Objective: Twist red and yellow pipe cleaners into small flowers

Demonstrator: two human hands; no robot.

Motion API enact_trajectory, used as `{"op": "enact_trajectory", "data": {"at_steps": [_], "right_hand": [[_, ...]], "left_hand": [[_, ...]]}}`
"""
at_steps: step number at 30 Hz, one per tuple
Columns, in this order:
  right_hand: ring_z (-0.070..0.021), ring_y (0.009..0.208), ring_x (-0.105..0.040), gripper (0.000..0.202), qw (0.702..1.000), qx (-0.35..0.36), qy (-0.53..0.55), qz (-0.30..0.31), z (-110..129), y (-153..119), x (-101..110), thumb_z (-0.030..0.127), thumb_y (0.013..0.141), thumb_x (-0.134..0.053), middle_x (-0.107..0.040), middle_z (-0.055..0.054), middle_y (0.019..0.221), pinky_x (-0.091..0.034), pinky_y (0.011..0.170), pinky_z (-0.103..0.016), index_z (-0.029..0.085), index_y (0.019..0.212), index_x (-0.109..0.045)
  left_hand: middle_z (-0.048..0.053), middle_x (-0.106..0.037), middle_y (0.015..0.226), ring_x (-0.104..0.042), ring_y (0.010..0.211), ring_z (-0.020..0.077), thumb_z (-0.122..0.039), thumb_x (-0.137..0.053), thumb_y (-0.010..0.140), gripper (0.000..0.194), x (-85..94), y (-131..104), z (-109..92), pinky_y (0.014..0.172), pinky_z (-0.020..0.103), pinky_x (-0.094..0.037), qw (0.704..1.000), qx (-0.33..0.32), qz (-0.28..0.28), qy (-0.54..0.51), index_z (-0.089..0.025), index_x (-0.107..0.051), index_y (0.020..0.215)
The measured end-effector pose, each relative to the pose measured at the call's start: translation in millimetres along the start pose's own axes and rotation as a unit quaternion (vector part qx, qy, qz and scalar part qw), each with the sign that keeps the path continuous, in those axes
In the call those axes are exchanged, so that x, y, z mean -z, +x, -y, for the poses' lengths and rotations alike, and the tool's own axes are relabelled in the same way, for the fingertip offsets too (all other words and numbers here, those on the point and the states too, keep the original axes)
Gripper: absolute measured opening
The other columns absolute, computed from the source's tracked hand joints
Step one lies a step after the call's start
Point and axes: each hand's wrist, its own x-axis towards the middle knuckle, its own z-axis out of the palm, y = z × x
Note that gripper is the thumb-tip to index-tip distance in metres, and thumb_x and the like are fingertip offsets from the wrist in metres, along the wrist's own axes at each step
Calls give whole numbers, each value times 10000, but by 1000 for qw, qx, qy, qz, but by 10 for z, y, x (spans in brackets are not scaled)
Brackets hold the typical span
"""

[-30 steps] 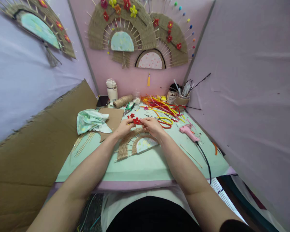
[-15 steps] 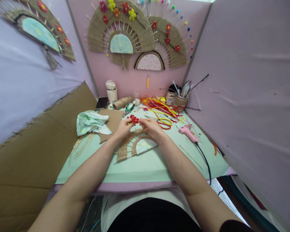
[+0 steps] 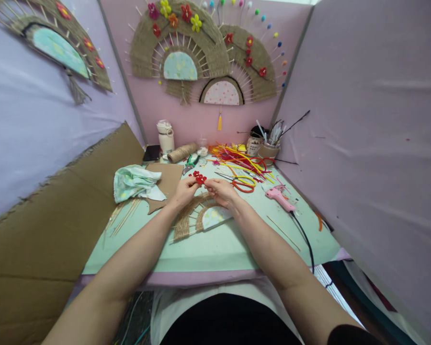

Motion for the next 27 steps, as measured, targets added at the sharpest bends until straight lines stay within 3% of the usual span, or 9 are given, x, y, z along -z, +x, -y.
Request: {"op": "enact_trajectory", "data": {"at_steps": [6,11,19,27], "right_hand": [[-43,517,-407,213,1000,11,5,-6,-13,-8,-30,248,541,-747,-566,4,601,-259,446,-186,125,648,-610],[-49,524,-429,265,1000,-6,-1,-5,12,-20,-36,304,555,-755,-589,-14,635,-275,456,-192,116,697,-632],[-41,514,-414,221,1000,26,-13,-9,-30,5,-26,279,569,-751,-577,2,616,-271,443,-182,127,649,-611],[-43,507,-425,241,997,-64,27,29,10,-44,-97,296,631,-761,-576,-13,636,-298,416,-167,118,692,-611]], "left_hand": [[23,-678,743,-582,752,166,-282,-571,739,191,-9,-2,21,736,272,-429,999,26,-16,-24,-147,-706,733],[39,-690,767,-593,791,179,-288,-583,737,194,-25,7,20,746,276,-438,998,7,-57,-30,-159,-720,784],[44,-693,816,-595,797,178,-300,-582,751,200,-45,5,45,778,295,-440,999,-8,-30,-33,-173,-720,820],[35,-661,746,-578,784,159,-205,-524,746,172,-54,-14,25,767,280,-439,995,-38,-87,18,-171,-692,734]]}}
